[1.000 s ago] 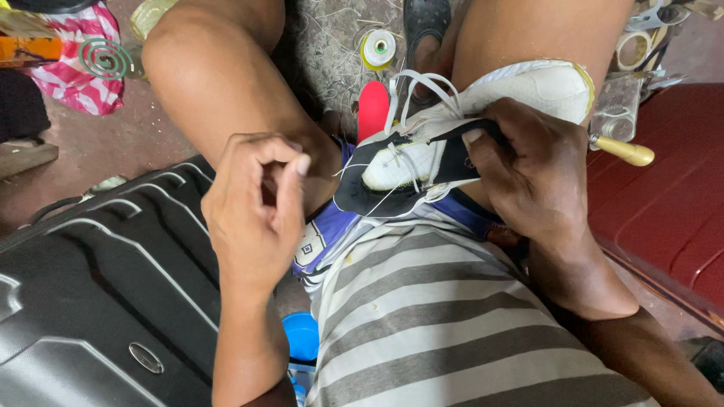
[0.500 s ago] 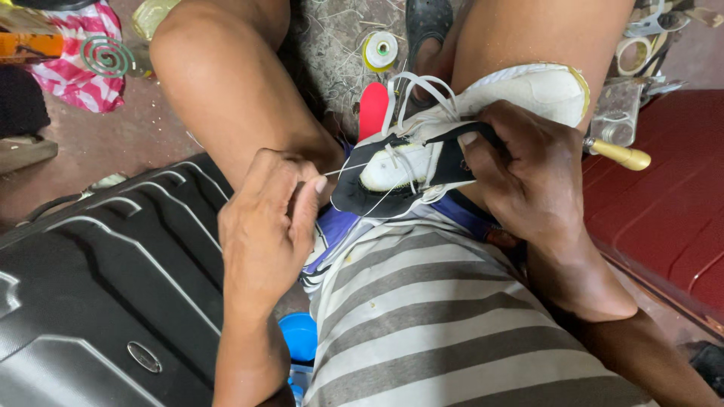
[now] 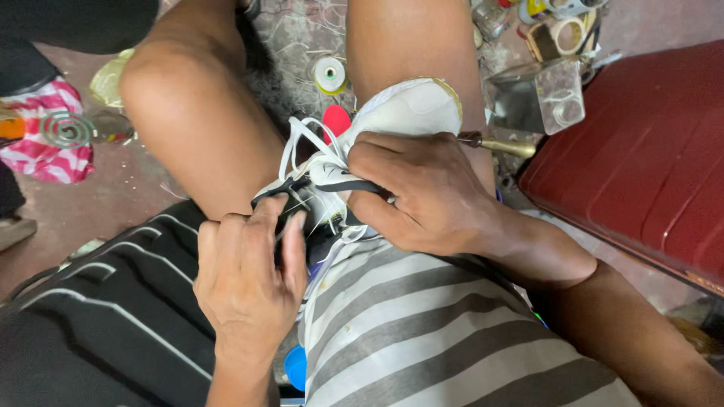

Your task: The person is repairing a white sneaker by hand. They use a needle and thread to stitch the sole to the upper part of the shoe, pull the thread tight, and trim the excess with scissors. They also apply glue to the seam.

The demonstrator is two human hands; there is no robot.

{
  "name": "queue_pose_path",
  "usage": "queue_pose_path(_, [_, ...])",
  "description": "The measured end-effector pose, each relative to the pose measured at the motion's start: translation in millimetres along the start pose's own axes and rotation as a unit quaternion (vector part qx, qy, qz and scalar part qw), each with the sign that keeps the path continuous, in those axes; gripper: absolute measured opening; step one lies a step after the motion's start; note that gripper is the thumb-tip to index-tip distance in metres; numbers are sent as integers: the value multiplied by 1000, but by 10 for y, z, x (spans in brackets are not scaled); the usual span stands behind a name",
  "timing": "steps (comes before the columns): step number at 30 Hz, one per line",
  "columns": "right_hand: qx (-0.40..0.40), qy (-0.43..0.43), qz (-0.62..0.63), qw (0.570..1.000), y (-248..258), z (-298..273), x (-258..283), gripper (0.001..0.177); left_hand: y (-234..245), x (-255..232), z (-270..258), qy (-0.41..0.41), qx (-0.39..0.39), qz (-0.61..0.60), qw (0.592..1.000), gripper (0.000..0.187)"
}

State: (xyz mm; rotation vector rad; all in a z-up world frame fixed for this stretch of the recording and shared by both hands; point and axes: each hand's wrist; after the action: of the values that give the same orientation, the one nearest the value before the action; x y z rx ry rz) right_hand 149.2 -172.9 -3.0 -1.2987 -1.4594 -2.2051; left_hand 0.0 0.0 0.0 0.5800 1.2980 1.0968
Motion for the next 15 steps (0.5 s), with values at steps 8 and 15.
queue_pose_path(8, [-13,56,-42,997,-25,305,270,17,42,109,-73,21,-22,76,997,24])
queue_pose_path(15, [-68,95,30,993,-337,392,143,33,-156,426,-111,86,-87,-109,986,33])
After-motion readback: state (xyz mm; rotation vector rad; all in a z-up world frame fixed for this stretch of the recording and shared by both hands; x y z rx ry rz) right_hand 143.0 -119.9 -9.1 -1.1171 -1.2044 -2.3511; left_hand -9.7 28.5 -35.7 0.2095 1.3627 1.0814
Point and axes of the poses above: each hand's wrist, its own z-axis towards the middle knuckle, its own y-axis out of the back of the hand, x = y × z, and after that the axes turned 3 degrees about -z, right-handed
